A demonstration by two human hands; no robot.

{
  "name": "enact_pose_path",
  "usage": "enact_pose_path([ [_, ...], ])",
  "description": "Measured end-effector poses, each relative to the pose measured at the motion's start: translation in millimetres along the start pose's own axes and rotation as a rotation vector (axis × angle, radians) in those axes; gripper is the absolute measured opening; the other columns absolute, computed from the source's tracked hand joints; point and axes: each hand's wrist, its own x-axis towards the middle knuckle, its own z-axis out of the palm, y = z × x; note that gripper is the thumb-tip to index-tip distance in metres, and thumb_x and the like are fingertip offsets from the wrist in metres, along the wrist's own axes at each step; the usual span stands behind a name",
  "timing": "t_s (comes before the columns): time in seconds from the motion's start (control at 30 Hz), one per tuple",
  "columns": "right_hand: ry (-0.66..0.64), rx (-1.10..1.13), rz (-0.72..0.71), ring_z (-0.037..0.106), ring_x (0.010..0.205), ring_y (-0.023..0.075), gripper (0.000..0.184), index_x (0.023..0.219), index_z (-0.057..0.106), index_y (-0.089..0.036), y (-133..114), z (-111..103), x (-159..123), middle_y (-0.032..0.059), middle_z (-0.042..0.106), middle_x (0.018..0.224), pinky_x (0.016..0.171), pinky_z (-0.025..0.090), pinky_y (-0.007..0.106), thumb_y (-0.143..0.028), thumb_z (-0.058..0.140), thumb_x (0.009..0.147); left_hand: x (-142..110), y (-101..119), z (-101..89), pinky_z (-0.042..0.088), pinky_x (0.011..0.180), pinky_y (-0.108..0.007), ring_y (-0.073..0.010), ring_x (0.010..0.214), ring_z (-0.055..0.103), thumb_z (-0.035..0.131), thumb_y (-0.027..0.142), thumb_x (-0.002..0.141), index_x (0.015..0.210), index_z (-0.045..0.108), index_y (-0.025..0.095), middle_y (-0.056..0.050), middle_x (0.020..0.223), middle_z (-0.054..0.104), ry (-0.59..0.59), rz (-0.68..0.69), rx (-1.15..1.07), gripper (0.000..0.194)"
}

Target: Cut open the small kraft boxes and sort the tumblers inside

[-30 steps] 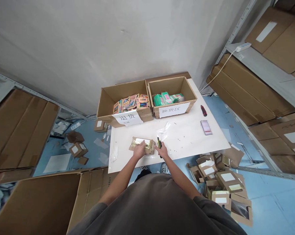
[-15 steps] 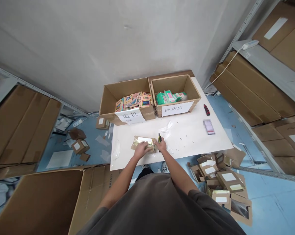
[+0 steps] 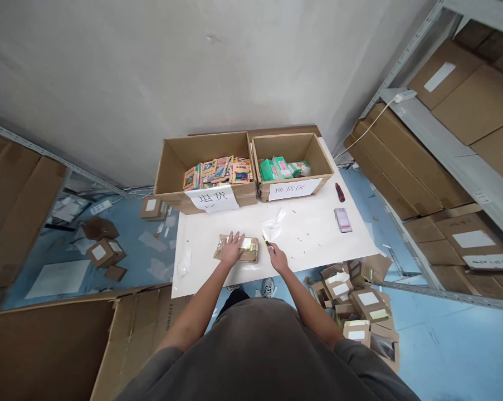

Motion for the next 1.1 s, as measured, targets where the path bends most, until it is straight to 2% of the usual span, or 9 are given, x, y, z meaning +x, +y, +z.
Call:
enact_pose_path([
  [0.1,-0.001,-0.084,-0.185,0.069,0.105,0.0250,0.046,0.135,0.063,-0.030,11.0,-10.7,-13.3,0.0044,0.073,0.118,0.091,0.053,0.035,-0.055,0.048,0.100,-6.0,-2.2,11.2,0.021,0.125,-0.058,-0.0344,0.157,0.024,0.047,0.045,0.102,0.158,0.042,0.028,-0.009,0.165,0.041,0.096,0.055,-0.019,0.058],
  [0.17,-0.052,-0.151,-0.274,0.066,0.115,0.0259,0.044,0.137,0.063,-0.030,13.4,-13.0,-18.6,0.0056,0.069,0.130,0.098,0.050,0.036,-0.050,0.053,0.099,-8.9,-1.5,17.8,0.019,0.126,-0.058,-0.0343,0.157,0.026,0.043,0.044,0.104,0.157,0.044,0.027,-0.010,0.162,0.044,0.149,0.060,-0.040,0.056],
  [0.33,-0.155,-0.420,-0.293,0.067,0.106,0.0241,0.044,0.144,0.058,-0.031,2.9,-10.2,-18.2,0.0062,0.069,0.120,0.090,0.049,0.031,-0.046,0.051,0.103,-9.7,3.1,27.3,0.017,0.126,-0.061,-0.0358,0.157,0.026,0.044,0.040,0.104,0.156,0.046,0.026,-0.012,0.160,0.048,0.218,0.041,-0.097,0.053],
  [0.43,-0.135,-0.566,-0.264,0.067,0.100,0.0227,0.044,0.147,0.054,-0.032,-6.7,-6.9,-15.5,0.0072,0.066,0.120,0.085,0.047,0.028,-0.047,0.049,0.105,-8.7,4.0,28.1,0.015,0.126,-0.061,-0.0359,0.156,0.026,0.047,0.038,0.103,0.155,0.047,0.024,-0.012,0.159,0.049,0.226,0.052,-0.119,0.053],
  [0.67,-0.103,-0.763,-0.244,0.066,0.102,0.0249,0.047,0.153,0.043,-0.035,-17.2,13.7,-19.9,0.0111,0.060,0.125,0.084,0.047,0.030,-0.047,0.043,0.108,-9.7,3.1,26.6,0.013,0.127,-0.061,-0.0364,0.155,0.030,0.053,0.033,0.101,0.151,0.052,0.022,-0.014,0.157,0.051,0.235,0.055,-0.160,0.051],
  [0.77,-0.060,-0.755,-0.178,0.068,0.096,0.0236,0.047,0.154,0.041,-0.035,-8.6,16.2,-23.6,0.0111,0.060,0.124,0.081,0.048,0.030,-0.047,0.040,0.108,-8.1,3.3,27.6,0.015,0.127,-0.061,-0.0364,0.153,0.035,0.053,0.033,0.101,0.149,0.055,0.023,-0.014,0.155,0.053,0.260,0.041,-0.200,0.049],
  [0.9,0.073,-0.654,-0.033,0.069,0.091,0.0236,0.045,0.150,0.046,-0.028,19.6,-6.5,-28.1,0.0121,0.063,0.121,0.078,0.047,0.031,-0.043,0.037,0.109,-5.4,2.9,30.4,0.018,0.127,-0.058,-0.0353,0.149,0.042,0.046,0.037,0.104,0.143,0.061,0.022,-0.012,0.150,0.059,0.307,0.012,-0.208,0.044],
  [1.0,0.081,-0.486,-0.108,0.069,0.098,0.0248,0.043,0.145,0.051,-0.029,39.0,-24.6,-28.9,0.0099,0.066,0.121,0.082,0.048,0.031,-0.043,0.044,0.105,-6.0,1.9,32.0,0.019,0.127,-0.056,-0.0343,0.149,0.042,0.047,0.042,0.104,0.143,0.060,0.023,-0.011,0.151,0.059,0.331,0.034,-0.201,0.046],
  [1.1,0.095,-0.208,-0.130,0.069,0.097,0.0259,0.051,0.143,0.053,-0.028,44.4,-14.8,-23.7,0.0066,0.070,0.110,0.080,0.050,0.032,-0.053,0.053,0.098,-7.4,2.0,30.6,0.018,0.128,-0.055,-0.0344,0.150,0.040,0.051,0.046,0.101,0.145,0.059,0.023,-0.011,0.153,0.057,0.327,0.029,-0.208,0.050],
])
